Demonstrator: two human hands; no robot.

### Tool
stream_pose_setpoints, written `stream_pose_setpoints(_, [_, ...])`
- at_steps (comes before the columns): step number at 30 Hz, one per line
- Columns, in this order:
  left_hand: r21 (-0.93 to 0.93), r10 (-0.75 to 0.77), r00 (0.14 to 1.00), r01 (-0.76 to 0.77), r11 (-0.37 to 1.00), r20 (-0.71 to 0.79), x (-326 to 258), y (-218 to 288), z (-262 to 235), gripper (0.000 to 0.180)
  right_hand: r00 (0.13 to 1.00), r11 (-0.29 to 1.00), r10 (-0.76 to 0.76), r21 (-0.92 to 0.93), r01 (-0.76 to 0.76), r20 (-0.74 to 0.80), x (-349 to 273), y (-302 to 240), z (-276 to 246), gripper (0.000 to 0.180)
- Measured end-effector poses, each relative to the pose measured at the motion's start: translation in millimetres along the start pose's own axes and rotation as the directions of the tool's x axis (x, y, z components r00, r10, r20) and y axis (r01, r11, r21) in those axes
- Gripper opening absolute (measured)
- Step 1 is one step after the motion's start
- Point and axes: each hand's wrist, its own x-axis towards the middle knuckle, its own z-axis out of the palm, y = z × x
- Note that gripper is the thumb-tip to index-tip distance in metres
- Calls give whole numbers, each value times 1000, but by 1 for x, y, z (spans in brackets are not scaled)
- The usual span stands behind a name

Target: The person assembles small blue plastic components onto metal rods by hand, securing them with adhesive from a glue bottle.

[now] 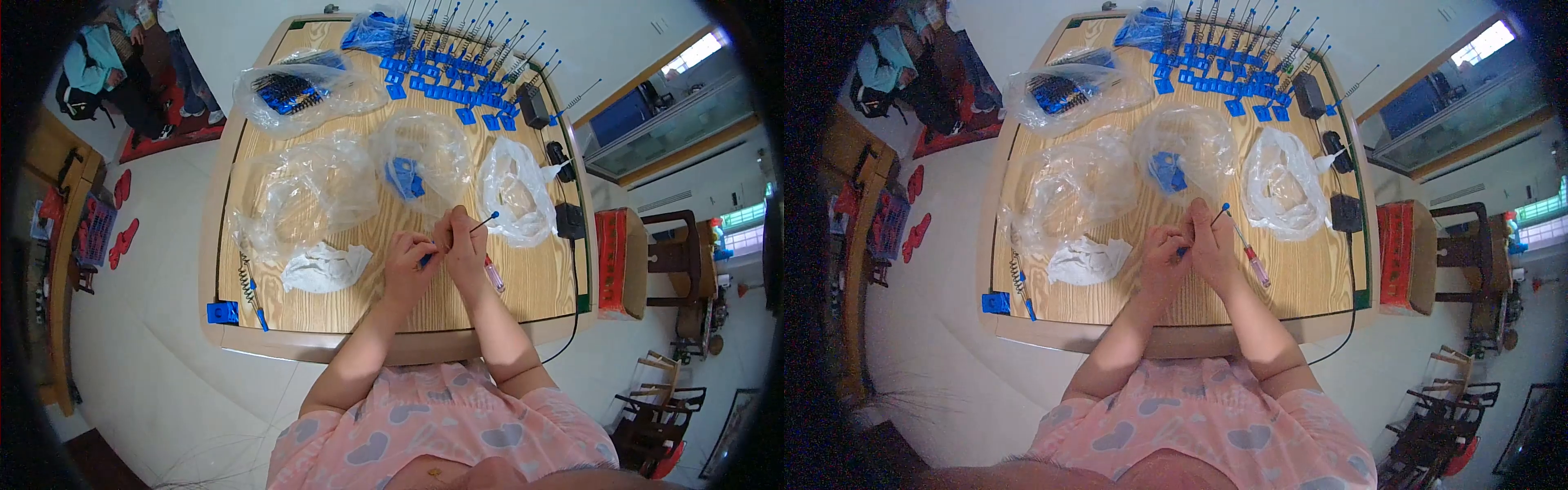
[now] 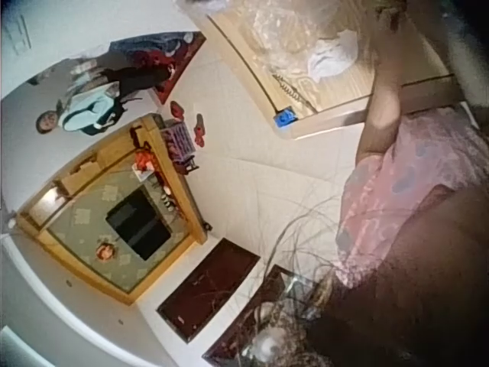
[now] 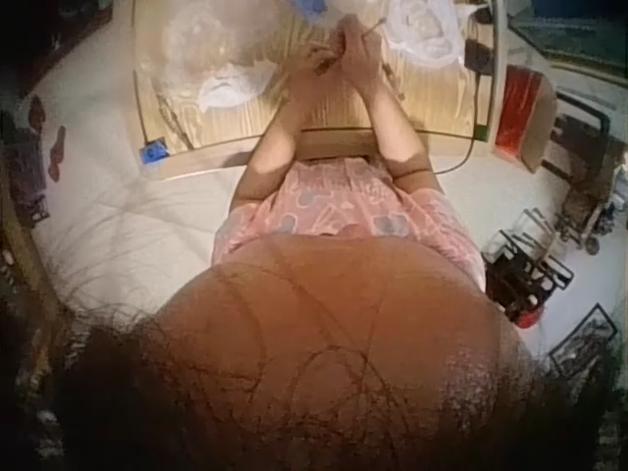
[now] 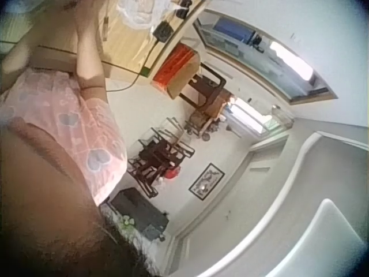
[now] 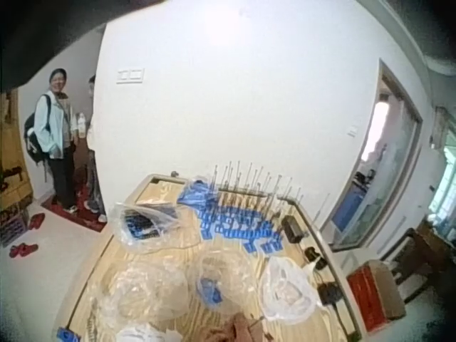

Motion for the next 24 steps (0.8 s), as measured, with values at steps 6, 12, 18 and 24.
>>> stream_pose_setpoints(6, [15,13,1000,-13,1000,4,0,-2,1,17,999,1000,23,2,-23,-23,2,-2,-2,43])
stream_pose_setpoints(12, [17,1,1000,-1,1000,0,-1,2,1,17,998,998,-54,32,54,8,1,-2,-2,38])
stream_pose_setpoints(18, [29,15,1000,-16,999,2,-2,1,1,17,999,999,-35,35,35,-1,1,0,-1,37])
stream_pose_setpoints(24, [-34,-24,1000,24,999,6,-3,-3,2,17,999,999,-46,-8,46,-2,0,1,1,39])
